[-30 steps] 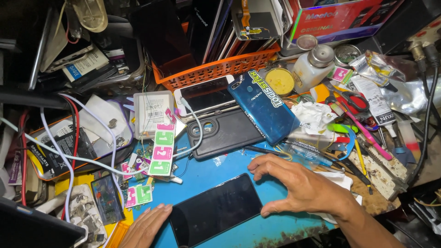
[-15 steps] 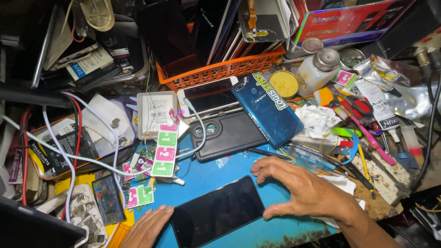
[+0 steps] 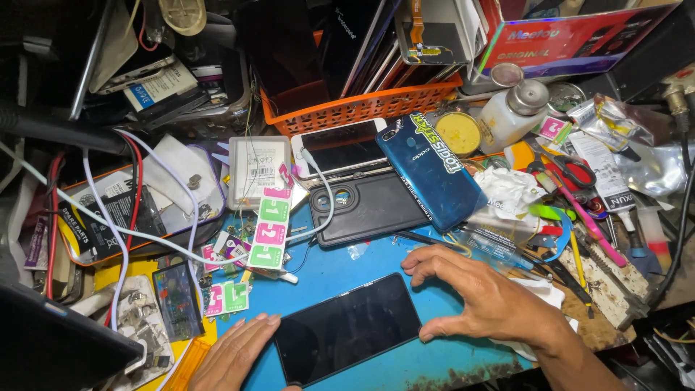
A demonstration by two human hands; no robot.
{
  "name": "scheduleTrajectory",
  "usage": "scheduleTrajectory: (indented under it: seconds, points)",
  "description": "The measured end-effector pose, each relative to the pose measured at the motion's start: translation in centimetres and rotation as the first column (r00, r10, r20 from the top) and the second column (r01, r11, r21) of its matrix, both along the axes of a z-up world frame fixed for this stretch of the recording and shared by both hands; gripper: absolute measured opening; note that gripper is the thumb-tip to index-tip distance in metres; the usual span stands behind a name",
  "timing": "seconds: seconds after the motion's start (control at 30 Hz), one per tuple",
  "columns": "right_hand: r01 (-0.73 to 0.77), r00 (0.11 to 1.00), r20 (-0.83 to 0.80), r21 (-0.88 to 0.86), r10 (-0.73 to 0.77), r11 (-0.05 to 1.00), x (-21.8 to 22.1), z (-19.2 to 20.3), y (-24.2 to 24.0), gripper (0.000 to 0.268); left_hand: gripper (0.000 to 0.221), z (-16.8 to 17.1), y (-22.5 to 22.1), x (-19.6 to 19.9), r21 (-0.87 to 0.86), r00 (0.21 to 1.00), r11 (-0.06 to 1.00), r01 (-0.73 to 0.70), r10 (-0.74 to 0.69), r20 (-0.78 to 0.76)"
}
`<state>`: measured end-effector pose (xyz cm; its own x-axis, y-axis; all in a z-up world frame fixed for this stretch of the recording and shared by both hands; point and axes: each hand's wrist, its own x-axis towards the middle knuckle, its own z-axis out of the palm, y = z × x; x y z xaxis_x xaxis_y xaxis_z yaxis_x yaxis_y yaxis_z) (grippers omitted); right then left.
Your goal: Applying a screen protector to a smartphone after cleaning the screen.
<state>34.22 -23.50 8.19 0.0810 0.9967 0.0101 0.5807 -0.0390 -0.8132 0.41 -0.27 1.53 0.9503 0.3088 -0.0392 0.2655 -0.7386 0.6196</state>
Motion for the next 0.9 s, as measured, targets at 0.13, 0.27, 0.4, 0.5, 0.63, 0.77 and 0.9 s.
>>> scheduleTrajectory:
  seconds: [0.13, 0.27, 0.4, 0.5, 0.63, 0.77, 0.9]
  points:
    - [-0.013, 1.000, 0.025, 0.068, 0.011, 0.998, -0.1, 0.3, 0.2, 0.052, 0.089, 0.5, -0.7, 0.4, 0.035, 0.996, 0.998, -0.051, 0.048, 0.078]
    - [-0.019, 0.999, 0.038, 0.061, 0.017, 0.998, -0.1, 0.4, 0.2, 0.051, 0.081, 1.6, -1.7, 1.0, 0.036, 0.973, 0.988, -0.149, 0.140, 0.184]
    - [-0.010, 0.999, 0.036, 0.048, 0.009, 0.999, 0.0, 0.4, 0.1, 0.051, 0.083, 1.7, -1.7, 0.9, 0.039, 0.976, 0.989, -0.144, 0.136, 0.172]
    - [-0.005, 0.999, 0.047, 0.025, 0.004, 1.000, 0.1, 0.4, 0.0, 0.051, 0.083, 1.8, -1.8, 1.0, 0.041, 0.976, 0.988, -0.152, 0.143, 0.167]
    - [-0.032, 0.998, 0.047, 0.052, 0.030, 0.998, 0.2, 0.9, 0.0, 0.049, 0.082, 1.7, -1.9, 1.1, 0.085, 0.972, 0.986, -0.147, 0.128, 0.198]
    - [-0.035, 0.999, 0.017, 0.041, 0.035, 0.999, 0.2, 1.4, 0.1, 0.044, 0.087, 3.0, -1.6, 1.3, 0.093, 0.975, 0.990, -0.105, 0.084, 0.206]
    - [0.048, 0.999, -0.022, 0.147, -0.045, 0.988, -0.3, 1.8, 0.1, 0.033, 0.092, 3.0, -1.6, 1.3, 0.130, 0.983, 0.988, -0.084, 0.061, 0.174]
